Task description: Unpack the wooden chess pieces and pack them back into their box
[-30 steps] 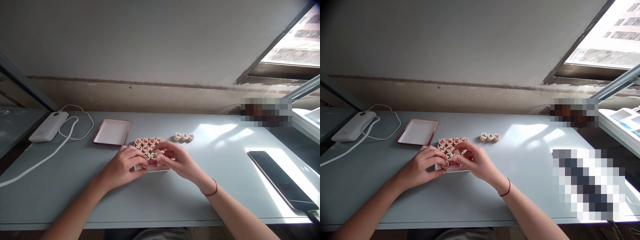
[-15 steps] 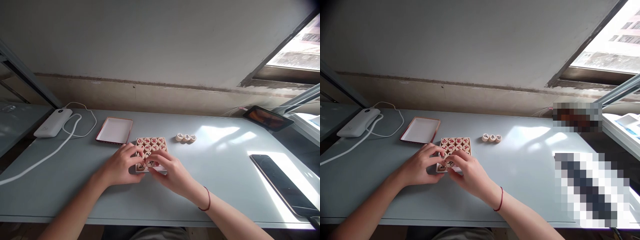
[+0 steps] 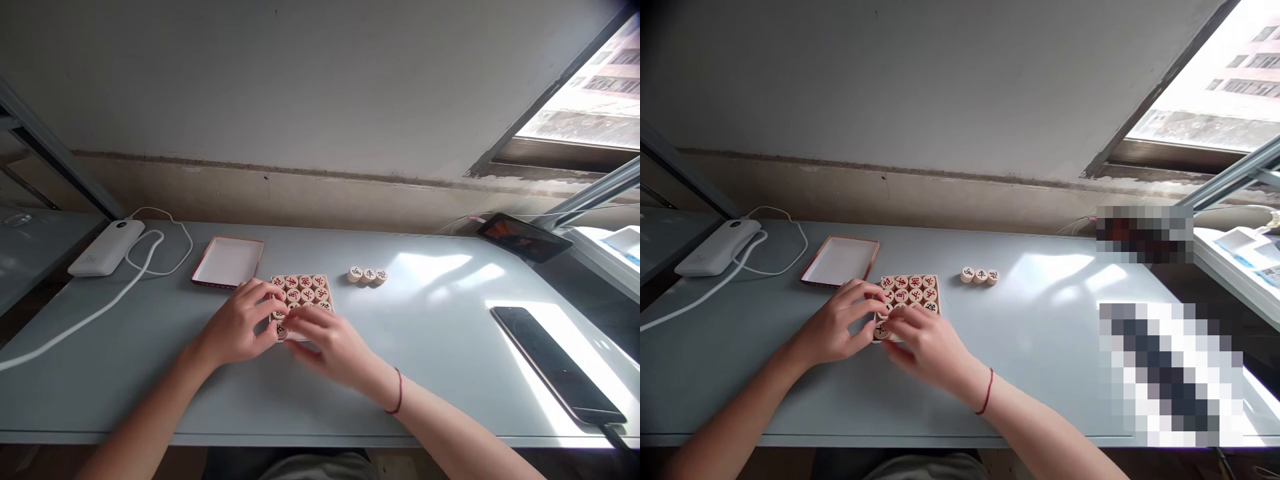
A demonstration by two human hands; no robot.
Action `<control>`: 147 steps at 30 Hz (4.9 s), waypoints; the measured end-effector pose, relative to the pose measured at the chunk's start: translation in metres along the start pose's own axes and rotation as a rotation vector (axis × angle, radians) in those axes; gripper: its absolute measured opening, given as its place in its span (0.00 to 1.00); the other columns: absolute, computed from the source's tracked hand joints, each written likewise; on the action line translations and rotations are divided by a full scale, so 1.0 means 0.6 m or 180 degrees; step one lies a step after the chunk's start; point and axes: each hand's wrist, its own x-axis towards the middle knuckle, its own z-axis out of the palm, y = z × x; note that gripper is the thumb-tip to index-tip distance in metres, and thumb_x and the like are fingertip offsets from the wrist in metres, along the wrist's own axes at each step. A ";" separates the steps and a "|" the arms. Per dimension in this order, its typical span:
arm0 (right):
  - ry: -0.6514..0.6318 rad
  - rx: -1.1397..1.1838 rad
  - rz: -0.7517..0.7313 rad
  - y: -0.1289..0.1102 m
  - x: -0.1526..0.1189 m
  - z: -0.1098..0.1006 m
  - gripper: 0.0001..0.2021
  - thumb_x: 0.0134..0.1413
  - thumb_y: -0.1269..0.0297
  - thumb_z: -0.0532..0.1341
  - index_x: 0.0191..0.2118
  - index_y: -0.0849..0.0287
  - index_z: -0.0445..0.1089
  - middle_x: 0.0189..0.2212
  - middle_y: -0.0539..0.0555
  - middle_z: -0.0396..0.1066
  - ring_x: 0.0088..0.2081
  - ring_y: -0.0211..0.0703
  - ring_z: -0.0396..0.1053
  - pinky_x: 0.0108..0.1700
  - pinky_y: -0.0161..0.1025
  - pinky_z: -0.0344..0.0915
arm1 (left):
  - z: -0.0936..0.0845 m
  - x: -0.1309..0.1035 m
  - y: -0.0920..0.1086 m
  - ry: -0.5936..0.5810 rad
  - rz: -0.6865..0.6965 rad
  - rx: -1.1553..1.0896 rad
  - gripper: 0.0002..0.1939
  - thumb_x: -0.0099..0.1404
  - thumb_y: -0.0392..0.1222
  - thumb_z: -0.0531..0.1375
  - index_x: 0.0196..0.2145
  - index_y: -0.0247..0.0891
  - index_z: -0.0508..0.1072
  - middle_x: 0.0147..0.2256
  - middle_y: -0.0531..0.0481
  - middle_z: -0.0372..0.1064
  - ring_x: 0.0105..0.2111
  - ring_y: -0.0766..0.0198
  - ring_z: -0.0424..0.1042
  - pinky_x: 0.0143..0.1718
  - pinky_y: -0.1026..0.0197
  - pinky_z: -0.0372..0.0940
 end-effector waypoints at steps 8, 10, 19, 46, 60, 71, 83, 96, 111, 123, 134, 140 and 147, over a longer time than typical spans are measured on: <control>-0.0303 -0.1375 0.1636 0.138 -0.009 -0.076 0.17 0.57 0.73 0.52 0.51 0.61 0.65 0.54 0.64 0.64 0.27 0.38 0.69 0.29 0.38 0.64 | -0.017 0.051 -0.003 0.0186 0.0206 0.0228 0.11 0.63 0.31 0.52 0.34 0.40 0.72 0.38 0.50 0.70 0.38 0.62 0.66 0.44 0.56 0.61; -0.0529 -0.1453 0.1752 0.151 -0.014 -0.077 0.17 0.56 0.75 0.51 0.51 0.62 0.65 0.49 0.63 0.69 0.30 0.41 0.70 0.29 0.37 0.63 | -0.011 0.055 -0.008 0.0278 0.0141 0.0193 0.10 0.63 0.31 0.52 0.33 0.40 0.72 0.37 0.50 0.70 0.37 0.63 0.67 0.44 0.56 0.62; 0.0245 0.0362 0.1890 0.056 0.005 -0.059 0.14 0.56 0.56 0.59 0.44 0.57 0.69 0.32 0.53 0.72 0.19 0.31 0.58 0.23 0.32 0.57 | 0.042 0.034 0.013 0.0508 -0.0046 0.0175 0.17 0.67 0.37 0.56 0.53 0.39 0.66 0.45 0.46 0.69 0.44 0.59 0.71 0.47 0.55 0.68; -0.0279 0.0440 0.1429 0.022 -0.003 -0.075 0.11 0.58 0.58 0.60 0.45 0.55 0.67 0.35 0.52 0.71 0.24 0.33 0.64 0.27 0.33 0.63 | 0.025 0.018 0.014 -0.0692 0.0074 0.0054 0.06 0.57 0.39 0.65 0.35 0.43 0.75 0.47 0.48 0.66 0.45 0.56 0.65 0.46 0.54 0.65; -0.0583 -0.0507 0.0493 0.006 -0.017 -0.017 0.12 0.64 0.57 0.55 0.41 0.56 0.72 0.40 0.54 0.74 0.30 0.37 0.71 0.27 0.33 0.60 | 0.002 0.019 0.000 -0.0766 -0.0237 -0.0119 0.20 0.52 0.45 0.67 0.43 0.44 0.70 0.48 0.48 0.66 0.48 0.55 0.64 0.50 0.53 0.64; -0.0641 0.0043 0.0664 -0.005 -0.013 -0.032 0.10 0.61 0.68 0.55 0.42 0.55 0.73 0.43 0.53 0.74 0.33 0.37 0.73 0.35 0.34 0.68 | 0.008 0.020 -0.001 -0.0849 -0.0230 -0.0066 0.24 0.48 0.43 0.70 0.44 0.45 0.70 0.49 0.48 0.65 0.49 0.53 0.64 0.50 0.52 0.64; -0.0325 -0.1415 0.1750 0.108 -0.014 -0.098 0.18 0.58 0.64 0.55 0.54 0.58 0.68 0.53 0.61 0.67 0.28 0.40 0.71 0.30 0.40 0.66 | 0.022 0.022 0.005 -0.0633 -0.0144 -0.0022 0.19 0.54 0.45 0.66 0.44 0.42 0.71 0.48 0.45 0.66 0.48 0.53 0.65 0.50 0.50 0.64; 0.0056 0.0309 0.1981 0.094 -0.003 -0.091 0.15 0.58 0.54 0.57 0.43 0.57 0.74 0.32 0.54 0.76 0.24 0.39 0.72 0.26 0.36 0.67 | 0.062 0.051 0.040 0.0394 0.0012 0.0113 0.17 0.66 0.35 0.57 0.52 0.41 0.67 0.44 0.46 0.71 0.44 0.58 0.72 0.47 0.53 0.69; -0.0248 0.2368 0.2213 0.051 0.006 -0.090 0.18 0.52 0.52 0.64 0.41 0.62 0.74 0.28 0.53 0.74 0.25 0.34 0.69 0.27 0.33 0.69 | 0.073 0.043 0.056 0.0280 -0.0423 -0.0802 0.07 0.64 0.32 0.58 0.39 0.39 0.72 0.41 0.49 0.69 0.39 0.65 0.72 0.39 0.64 0.69; -0.0365 0.2042 0.2131 0.053 0.003 -0.098 0.14 0.56 0.57 0.59 0.44 0.59 0.72 0.39 0.56 0.72 0.30 0.37 0.72 0.32 0.36 0.72 | 0.069 0.035 0.045 -0.0367 0.0145 0.0289 0.09 0.61 0.41 0.61 0.40 0.41 0.75 0.41 0.49 0.72 0.43 0.56 0.66 0.46 0.51 0.59; -0.0963 0.0919 0.1397 0.031 -0.005 -0.099 0.09 0.52 0.70 0.60 0.41 0.55 0.67 0.34 0.50 0.69 0.29 0.34 0.68 0.28 0.31 0.65 | 0.047 0.036 0.030 -0.0563 0.0073 0.0144 0.09 0.56 0.42 0.64 0.36 0.41 0.73 0.46 0.48 0.68 0.47 0.54 0.64 0.49 0.50 0.59; -0.1046 0.0088 0.0838 0.020 -0.009 -0.070 0.05 0.57 0.63 0.62 0.39 0.56 0.72 0.36 0.52 0.71 0.28 0.34 0.67 0.31 0.34 0.63 | 0.029 0.034 0.022 -0.0585 -0.0149 0.0131 0.11 0.56 0.45 0.64 0.36 0.41 0.71 0.47 0.47 0.65 0.51 0.53 0.62 0.51 0.50 0.60; -0.0991 -0.0006 0.0672 0.019 -0.011 -0.060 0.07 0.60 0.66 0.59 0.37 0.55 0.75 0.40 0.52 0.72 0.28 0.33 0.69 0.32 0.34 0.64 | 0.041 0.026 0.011 -0.0784 -0.0090 0.0221 0.26 0.53 0.48 0.67 0.50 0.44 0.68 0.56 0.43 0.59 0.58 0.46 0.54 0.55 0.45 0.57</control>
